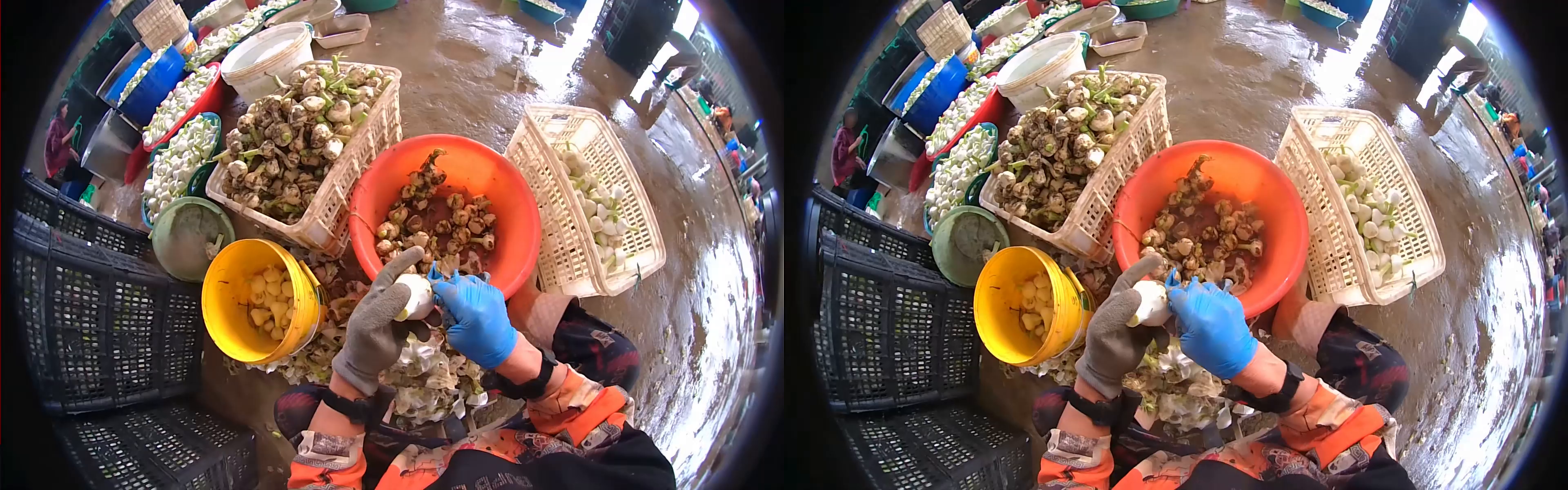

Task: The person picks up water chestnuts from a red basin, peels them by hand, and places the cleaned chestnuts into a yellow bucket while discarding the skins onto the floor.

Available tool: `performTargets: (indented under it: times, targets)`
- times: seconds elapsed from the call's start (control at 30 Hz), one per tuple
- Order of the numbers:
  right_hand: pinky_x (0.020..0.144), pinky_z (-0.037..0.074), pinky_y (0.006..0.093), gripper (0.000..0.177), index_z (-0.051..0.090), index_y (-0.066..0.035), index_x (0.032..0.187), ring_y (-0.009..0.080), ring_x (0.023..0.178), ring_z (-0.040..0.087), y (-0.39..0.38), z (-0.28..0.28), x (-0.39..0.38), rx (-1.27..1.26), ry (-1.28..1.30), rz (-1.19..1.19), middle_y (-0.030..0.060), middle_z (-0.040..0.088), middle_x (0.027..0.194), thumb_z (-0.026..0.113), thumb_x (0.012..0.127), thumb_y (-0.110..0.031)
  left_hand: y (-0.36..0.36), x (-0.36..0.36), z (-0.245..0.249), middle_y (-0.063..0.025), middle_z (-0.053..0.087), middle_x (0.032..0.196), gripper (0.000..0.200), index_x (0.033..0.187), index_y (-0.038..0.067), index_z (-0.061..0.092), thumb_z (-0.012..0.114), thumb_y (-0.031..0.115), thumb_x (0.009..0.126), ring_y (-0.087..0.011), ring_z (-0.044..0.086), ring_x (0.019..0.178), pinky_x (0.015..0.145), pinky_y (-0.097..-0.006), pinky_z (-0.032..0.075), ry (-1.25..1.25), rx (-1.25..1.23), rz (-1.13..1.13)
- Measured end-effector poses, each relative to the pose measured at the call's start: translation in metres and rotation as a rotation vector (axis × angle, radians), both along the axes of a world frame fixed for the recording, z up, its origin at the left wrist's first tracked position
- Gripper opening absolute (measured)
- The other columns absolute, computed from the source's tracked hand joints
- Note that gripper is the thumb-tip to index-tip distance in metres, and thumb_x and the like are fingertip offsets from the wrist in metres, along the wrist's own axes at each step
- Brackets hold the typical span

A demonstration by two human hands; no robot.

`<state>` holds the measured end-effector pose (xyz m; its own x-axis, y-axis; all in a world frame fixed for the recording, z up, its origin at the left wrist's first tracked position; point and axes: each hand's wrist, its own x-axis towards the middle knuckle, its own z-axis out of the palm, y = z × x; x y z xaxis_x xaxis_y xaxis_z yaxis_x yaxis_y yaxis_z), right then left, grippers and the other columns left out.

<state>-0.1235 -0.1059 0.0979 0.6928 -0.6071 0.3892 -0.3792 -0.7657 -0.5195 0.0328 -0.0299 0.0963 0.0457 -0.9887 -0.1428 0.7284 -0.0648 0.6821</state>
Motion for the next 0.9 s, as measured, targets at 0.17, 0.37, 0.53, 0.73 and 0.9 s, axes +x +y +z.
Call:
performTargets:
  times: [0.17, 0.37, 0.53, 0.73, 0.9]
  targets:
    - [0.056, 0.043, 0.0415, 0.034, 0.060, -0.008, 0.105, 0.0304, 0.068, 0.055, -0.010, -0.002, -0.005, -0.051, -0.028, 0.044, 0.0108, 0.054, 0.077, 0.066, 0.071, -0.004, -0.001, 0.003, 0.000, -0.0200, 0.038, 0.144, 0.045, 0.136, -0.009, 0.037, 0.043, 0.013, 0.097, -0.0184, 0.063, 0.094, 0.067, -0.0259, 0.056, -0.248, -0.060, -0.030]
    - [0.059, 0.045, 0.0414, 0.039, 0.062, -0.008, 0.111, 0.0329, 0.066, 0.058, -0.027, 0.005, -0.009, 0.424, -0.197, 0.237, 0.0114, 0.059, 0.074, 0.070, 0.073, -0.004, -0.004, -0.002, -0.009, -0.0248, 0.032, 0.146, 0.045, 0.134, -0.010, 0.039, 0.051, 0.006, 0.094, -0.0195, 0.062, 0.098, 0.075, -0.0265, 0.056, -0.563, -0.192, 0.103]
    - [0.059, 0.045, 0.0426, 0.022, 0.064, -0.008, 0.094, 0.0335, 0.069, 0.060, -0.009, 0.007, -0.006, 0.092, 0.059, 0.109, 0.0124, 0.060, 0.076, 0.067, 0.073, -0.003, 0.001, -0.002, 0.010, -0.0212, 0.043, 0.137, 0.062, 0.146, 0.000, 0.027, 0.057, 0.006, 0.092, -0.0147, 0.060, 0.092, 0.079, -0.0251, 0.052, -0.693, -0.099, -0.013]
    - [0.058, 0.045, 0.0363, 0.005, 0.061, -0.004, 0.087, 0.0235, 0.062, 0.056, -0.029, -0.008, -0.003, 0.395, -0.308, -0.109, 0.0138, 0.056, 0.069, 0.064, 0.083, -0.005, -0.001, -0.010, 0.015, -0.0021, 0.054, 0.104, 0.086, 0.152, 0.008, 0.012, 0.065, 0.003, 0.085, -0.0088, 0.054, 0.083, 0.075, -0.0238, 0.047, -0.442, 0.065, -0.129]
    - [0.060, 0.045, 0.0319, 0.016, 0.060, 0.001, 0.087, 0.0169, 0.062, 0.050, -0.050, -0.017, -0.016, 0.823, -0.249, -0.146, 0.0129, 0.056, 0.067, 0.059, 0.093, -0.015, -0.003, -0.016, 0.005, -0.0025, 0.054, 0.103, 0.086, 0.151, 0.008, 0.016, 0.069, 0.003, 0.084, -0.0107, 0.056, 0.086, 0.078, -0.0245, 0.049, -0.714, -0.152, 0.099]
